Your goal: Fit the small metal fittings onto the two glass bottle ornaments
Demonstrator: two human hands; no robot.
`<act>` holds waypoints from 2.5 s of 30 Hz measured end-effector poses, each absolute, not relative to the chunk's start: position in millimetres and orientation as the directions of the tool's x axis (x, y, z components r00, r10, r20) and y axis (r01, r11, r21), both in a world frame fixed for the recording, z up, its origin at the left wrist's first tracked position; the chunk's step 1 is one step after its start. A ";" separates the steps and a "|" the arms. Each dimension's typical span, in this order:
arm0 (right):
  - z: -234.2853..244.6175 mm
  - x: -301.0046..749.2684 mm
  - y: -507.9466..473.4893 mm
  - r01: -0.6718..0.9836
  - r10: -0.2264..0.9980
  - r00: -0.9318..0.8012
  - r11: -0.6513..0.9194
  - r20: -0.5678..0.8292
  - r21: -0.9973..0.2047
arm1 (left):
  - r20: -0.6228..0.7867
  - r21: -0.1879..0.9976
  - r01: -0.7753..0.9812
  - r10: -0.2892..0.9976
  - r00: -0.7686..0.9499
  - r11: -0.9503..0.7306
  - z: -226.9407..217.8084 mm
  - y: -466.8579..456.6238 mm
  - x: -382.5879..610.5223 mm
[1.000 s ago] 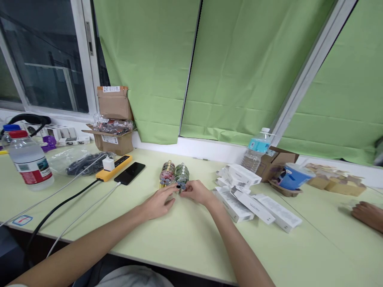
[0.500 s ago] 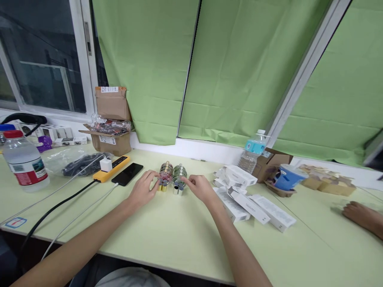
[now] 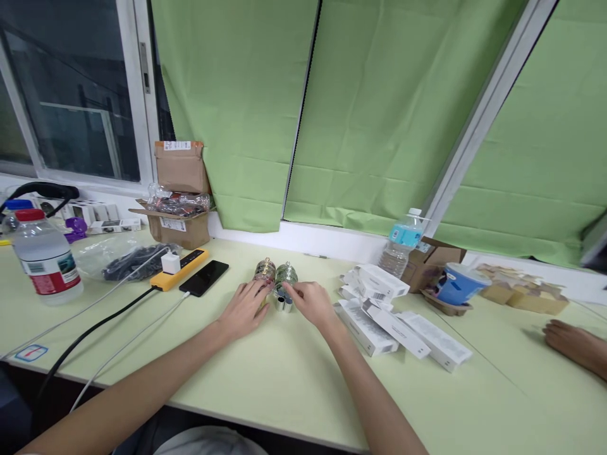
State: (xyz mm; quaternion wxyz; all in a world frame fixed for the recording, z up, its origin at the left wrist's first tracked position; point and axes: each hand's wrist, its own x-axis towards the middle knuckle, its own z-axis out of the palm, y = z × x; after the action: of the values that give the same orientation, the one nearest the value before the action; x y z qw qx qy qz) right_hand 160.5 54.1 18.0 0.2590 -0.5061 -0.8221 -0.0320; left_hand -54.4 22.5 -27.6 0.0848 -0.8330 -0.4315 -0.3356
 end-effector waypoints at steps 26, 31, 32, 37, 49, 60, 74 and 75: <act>21.7 161.1 48.4 0.828 0.780 -0.406 0.534 0.476 -0.169 | 0.244 0.145 0.775 0.781 0.575 -0.616 52.0 63.8 -81.2; 21.9 160.7 48.5 0.836 0.783 -0.414 0.529 0.464 -0.146 | 0.156 0.008 0.792 0.783 0.602 -0.610 56.3 67.4 -75.6; 22.0 160.7 48.5 0.837 0.783 -0.415 0.528 0.464 -0.142 | 0.150 -0.001 0.793 0.784 0.603 -0.610 55.5 67.1 -75.3; 21.6 160.8 48.3 0.832 0.776 -0.423 0.537 0.468 -0.140 | 0.138 -0.015 0.802 0.793 0.593 -0.597 50.9 65.6 -74.3; 22.8 159.1 47.4 0.828 0.777 -0.424 0.540 0.465 -0.148 | 0.183 -0.121 0.782 0.760 0.623 -0.612 44.8 68.9 -68.0; 21.2 158.6 48.8 0.839 0.782 -0.436 0.532 0.445 -0.113 | 0.180 -0.155 0.779 0.758 0.627 -0.607 43.8 66.8 -64.5; 19.4 156.1 48.0 0.806 0.769 -0.488 0.579 0.413 -0.125 | 0.101 -0.087 0.792 0.786 0.610 -0.604 45.1 73.2 -57.8; 19.8 155.2 47.1 0.798 0.764 -0.498 0.589 0.410 -0.128 | 0.092 -0.086 0.790 0.785 0.613 -0.607 44.9 74.5 -58.3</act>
State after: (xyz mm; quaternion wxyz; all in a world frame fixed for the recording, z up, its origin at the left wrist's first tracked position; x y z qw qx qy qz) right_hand 155.2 47.1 19.8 0.2169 -0.4518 -0.8645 -0.0393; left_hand -58.3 74.5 44.9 0.0591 -0.8960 -0.4395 -0.0225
